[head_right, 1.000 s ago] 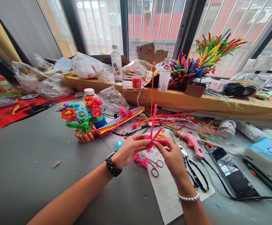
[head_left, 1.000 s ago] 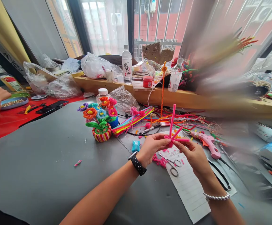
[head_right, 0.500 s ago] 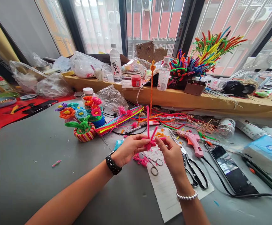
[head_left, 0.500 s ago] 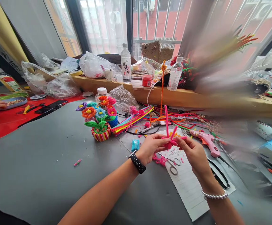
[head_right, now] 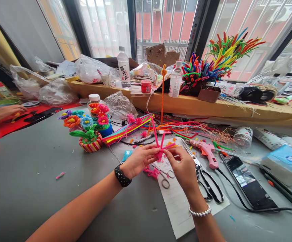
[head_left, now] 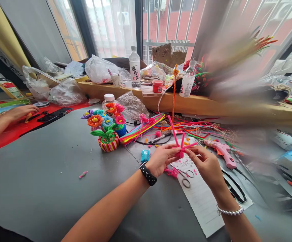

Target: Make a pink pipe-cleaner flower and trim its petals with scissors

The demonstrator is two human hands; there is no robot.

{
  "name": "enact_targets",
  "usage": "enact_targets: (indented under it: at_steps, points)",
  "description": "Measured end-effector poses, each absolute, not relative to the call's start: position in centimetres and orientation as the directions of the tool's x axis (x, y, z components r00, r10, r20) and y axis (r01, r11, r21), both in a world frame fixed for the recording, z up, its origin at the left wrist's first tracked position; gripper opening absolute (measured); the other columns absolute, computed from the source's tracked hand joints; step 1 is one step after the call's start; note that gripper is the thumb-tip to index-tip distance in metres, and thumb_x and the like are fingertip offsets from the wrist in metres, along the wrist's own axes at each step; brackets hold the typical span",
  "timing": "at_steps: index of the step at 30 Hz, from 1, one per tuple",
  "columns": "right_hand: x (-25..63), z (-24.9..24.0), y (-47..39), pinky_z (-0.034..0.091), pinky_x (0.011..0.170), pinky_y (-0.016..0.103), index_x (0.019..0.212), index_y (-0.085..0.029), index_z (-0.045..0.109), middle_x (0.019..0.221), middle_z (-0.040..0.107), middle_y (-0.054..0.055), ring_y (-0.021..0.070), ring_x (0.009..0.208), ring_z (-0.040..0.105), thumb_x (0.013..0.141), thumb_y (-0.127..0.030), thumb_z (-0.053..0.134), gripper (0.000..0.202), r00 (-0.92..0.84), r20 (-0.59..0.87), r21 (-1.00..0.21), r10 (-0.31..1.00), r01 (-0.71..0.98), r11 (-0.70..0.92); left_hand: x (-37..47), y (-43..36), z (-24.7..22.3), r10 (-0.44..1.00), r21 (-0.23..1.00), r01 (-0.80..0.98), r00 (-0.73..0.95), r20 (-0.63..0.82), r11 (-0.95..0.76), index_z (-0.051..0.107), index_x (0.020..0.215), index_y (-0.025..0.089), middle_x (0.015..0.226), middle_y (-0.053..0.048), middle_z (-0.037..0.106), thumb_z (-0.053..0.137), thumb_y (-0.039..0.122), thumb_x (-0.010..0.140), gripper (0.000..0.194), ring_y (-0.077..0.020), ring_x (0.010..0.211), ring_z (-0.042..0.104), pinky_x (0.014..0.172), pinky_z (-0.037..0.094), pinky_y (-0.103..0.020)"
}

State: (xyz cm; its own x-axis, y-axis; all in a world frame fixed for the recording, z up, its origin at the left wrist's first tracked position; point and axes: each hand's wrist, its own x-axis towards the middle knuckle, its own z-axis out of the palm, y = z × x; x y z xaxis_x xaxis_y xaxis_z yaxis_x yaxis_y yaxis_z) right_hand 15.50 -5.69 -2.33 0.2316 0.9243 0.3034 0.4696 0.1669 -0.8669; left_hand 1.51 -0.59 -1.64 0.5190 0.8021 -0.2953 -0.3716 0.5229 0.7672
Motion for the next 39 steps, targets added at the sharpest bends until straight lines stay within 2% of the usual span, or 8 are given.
enact_targets:
  at_steps: [12, 19, 22, 25, 27, 30, 33, 39]
  points:
    - [14.5, -2.5, -5.8, 0.043, 0.055, 0.027, 0.072, -0.015, 0.059, 0.070, 0.062, 0.005, 0.0150, 0.059, 0.053, 0.074, -0.040, 0.053, 0.026, 0.330, 0.287, -0.862, 0.899, 0.498, 0.092, 2.0, -1.0, -1.5, 0.884, 0.813, -0.395, 0.368, -0.287, 0.428, 0.045, 0.079, 0.013, 0.055, 0.005, 0.055, 0.066, 0.004, 0.063, 0.028, -0.0063, 0.052, 0.057, 0.059, 0.047, -0.020]
    - [14.3, -3.0, -5.5, 0.037, 0.047, 0.022, 0.066, -0.014, 0.062, 0.053, 0.051, -0.003, 0.0086, 0.048, 0.043, 0.063, -0.041, 0.064, 0.027, 0.418, 0.044, -0.996, 0.907, 0.087, 0.008, 1.9, -1.3, -1.1, 0.909, 0.848, -0.384, 0.344, -0.236, 0.366, 0.041, 0.075, 0.015, 0.052, 0.006, 0.054, 0.071, 0.007, 0.057, 0.036, -0.0064, 0.050, 0.055, 0.060, 0.045, -0.021]
    - [14.5, -2.9, -5.4, 0.041, 0.050, 0.023, 0.066, -0.013, 0.063, 0.054, 0.053, -0.002, 0.0089, 0.050, 0.046, 0.060, -0.041, 0.066, 0.028, 0.350, -0.060, -0.996, 0.935, -0.077, -0.036, 1.9, -1.2, -0.9, 0.915, 0.842, -0.403, 0.329, -0.233, 0.359, 0.040, 0.075, 0.016, 0.053, 0.006, 0.054, 0.070, 0.007, 0.058, 0.035, -0.0064, 0.051, 0.056, 0.058, 0.045, -0.019]
    - [15.1, -2.6, -5.5, 0.045, 0.058, 0.027, 0.075, -0.014, 0.064, 0.069, 0.061, 0.004, 0.0139, 0.062, 0.055, 0.069, -0.040, 0.059, 0.027, 0.271, 0.095, -0.991, 0.958, 0.120, 0.064, 1.8, -1.1, -0.7, 0.908, 0.824, -0.404, 0.305, -0.288, 0.397, 0.040, 0.077, 0.016, 0.057, 0.003, 0.056, 0.065, 0.005, 0.063, 0.031, -0.0071, 0.053, 0.057, 0.058, 0.045, -0.019]
    - [15.4, -2.6, -5.6, 0.046, 0.061, 0.029, 0.081, -0.016, 0.064, 0.081, 0.062, 0.006, 0.0158, 0.067, 0.056, 0.074, -0.035, 0.054, 0.022, 0.247, 0.347, -0.877, 0.905, 0.427, 0.219, 1.7, -0.9, -0.7, 0.895, 0.809, -0.404, 0.312, -0.318, 0.428, 0.040, 0.077, 0.016, 0.061, 0.001, 0.058, 0.063, 0.005, 0.065, 0.028, -0.0079, 0.055, 0.058, 0.059, 0.046, -0.019]
    - [15.8, -2.9, -5.6, 0.047, 0.068, 0.032, 0.089, -0.018, 0.062, 0.088, 0.060, 0.007, 0.0180, 0.076, 0.056, 0.078, -0.026, 0.051, 0.017, 0.096, 0.678, -0.495, 0.729, 0.792, 0.356, 1.7, -0.7, -0.9, 0.883, 0.792, -0.410, 0.332, -0.332, 0.452, 0.040, 0.075, 0.016, 0.063, 0.000, 0.059, 0.064, 0.006, 0.064, 0.027, -0.0084, 0.055, 0.059, 0.059, 0.046, -0.020]
    - [15.8, -3.3, -5.5, 0.046, 0.074, 0.032, 0.094, -0.018, 0.059, 0.087, 0.060, 0.007, 0.0186, 0.083, 0.056, 0.079, -0.020, 0.052, 0.017, -0.063, 0.787, -0.228, 0.614, 0.895, 0.384, 1.7, -0.7, -1.2, 0.876, 0.791, -0.404, 0.353, -0.328, 0.459, 0.041, 0.072, 0.016, 0.063, 0.000, 0.059, 0.065, 0.007, 0.063, 0.027, -0.0084, 0.055, 0.058, 0.059, 0.046, -0.020]
    - [15.7, -3.2, -5.6, 0.046, 0.074, 0.029, 0.092, -0.014, 0.058, 0.082, 0.062, 0.008, 0.0170, 0.077, 0.057, 0.078, -0.016, 0.056, 0.014, -0.204, 0.853, 0.027, 0.480, 0.937, 0.349, 1.9, -1.1, -0.8, 0.860, 0.780, -0.398, 0.383, -0.336, 0.482, 0.042, 0.070, 0.015, 0.057, 0.002, 0.056, 0.063, 0.005, 0.064, 0.025, -0.0065, 0.051, 0.056, 0.058, 0.046, -0.019]
